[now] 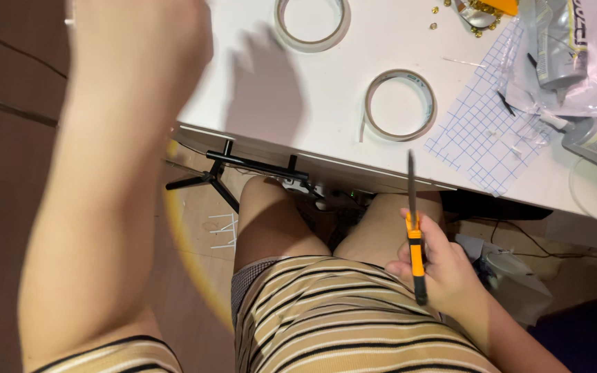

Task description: The person cuts out shapes from a sheet of paper using scissors, applies double-sided adhesive tape to the back of small printed images, and then presses them onto the paper shapes to create stickers.

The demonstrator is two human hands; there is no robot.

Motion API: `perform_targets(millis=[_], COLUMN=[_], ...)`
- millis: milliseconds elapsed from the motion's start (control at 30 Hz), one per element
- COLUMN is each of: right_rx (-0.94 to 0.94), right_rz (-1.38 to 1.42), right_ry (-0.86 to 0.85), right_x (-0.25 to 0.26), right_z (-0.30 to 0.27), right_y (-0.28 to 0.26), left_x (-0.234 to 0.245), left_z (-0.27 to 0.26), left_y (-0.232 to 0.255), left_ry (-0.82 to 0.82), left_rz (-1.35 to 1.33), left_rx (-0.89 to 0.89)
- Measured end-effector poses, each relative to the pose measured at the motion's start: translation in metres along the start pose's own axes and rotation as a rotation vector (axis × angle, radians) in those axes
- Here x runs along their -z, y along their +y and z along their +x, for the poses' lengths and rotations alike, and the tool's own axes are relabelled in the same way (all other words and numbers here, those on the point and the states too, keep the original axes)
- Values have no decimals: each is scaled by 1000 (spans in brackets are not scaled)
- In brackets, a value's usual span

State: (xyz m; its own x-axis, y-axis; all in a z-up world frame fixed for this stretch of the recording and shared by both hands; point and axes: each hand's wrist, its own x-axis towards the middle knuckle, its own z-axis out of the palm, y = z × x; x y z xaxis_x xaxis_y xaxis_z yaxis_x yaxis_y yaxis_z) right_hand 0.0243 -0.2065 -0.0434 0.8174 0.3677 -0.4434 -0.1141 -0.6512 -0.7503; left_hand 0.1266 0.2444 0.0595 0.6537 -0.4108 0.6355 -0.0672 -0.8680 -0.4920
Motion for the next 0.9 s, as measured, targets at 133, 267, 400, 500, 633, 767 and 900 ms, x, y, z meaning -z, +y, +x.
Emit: perform_targets(millis=[133, 267, 400, 500, 633, 767, 900], right_rx=[405, 543, 554, 543, 484, 480, 410], right_rz=[-685, -866, -1008, -1053, -1084, -1172, -1144], right_ry=[353, 580, 643, 650, 647, 608, 480], right_x=[5, 14, 29, 38, 44, 37, 26], right_z=[4, 0, -4, -6, -10, -13, -12], right_y=[15, 13, 19, 21, 21, 17, 34], left_x=[73, 94, 81, 76, 71, 56, 36], left_z=[56, 49, 42, 42, 47, 62, 81], left_y=[97, 148, 175, 187, 199, 206, 231], left_ry=[89, -262, -250, -171, -105, -184, -63], left_rz=[-753, -806, -735, -722, -719, -758, -763], left_rx=[-164, -218, -216, -203, -144, -110, -57])
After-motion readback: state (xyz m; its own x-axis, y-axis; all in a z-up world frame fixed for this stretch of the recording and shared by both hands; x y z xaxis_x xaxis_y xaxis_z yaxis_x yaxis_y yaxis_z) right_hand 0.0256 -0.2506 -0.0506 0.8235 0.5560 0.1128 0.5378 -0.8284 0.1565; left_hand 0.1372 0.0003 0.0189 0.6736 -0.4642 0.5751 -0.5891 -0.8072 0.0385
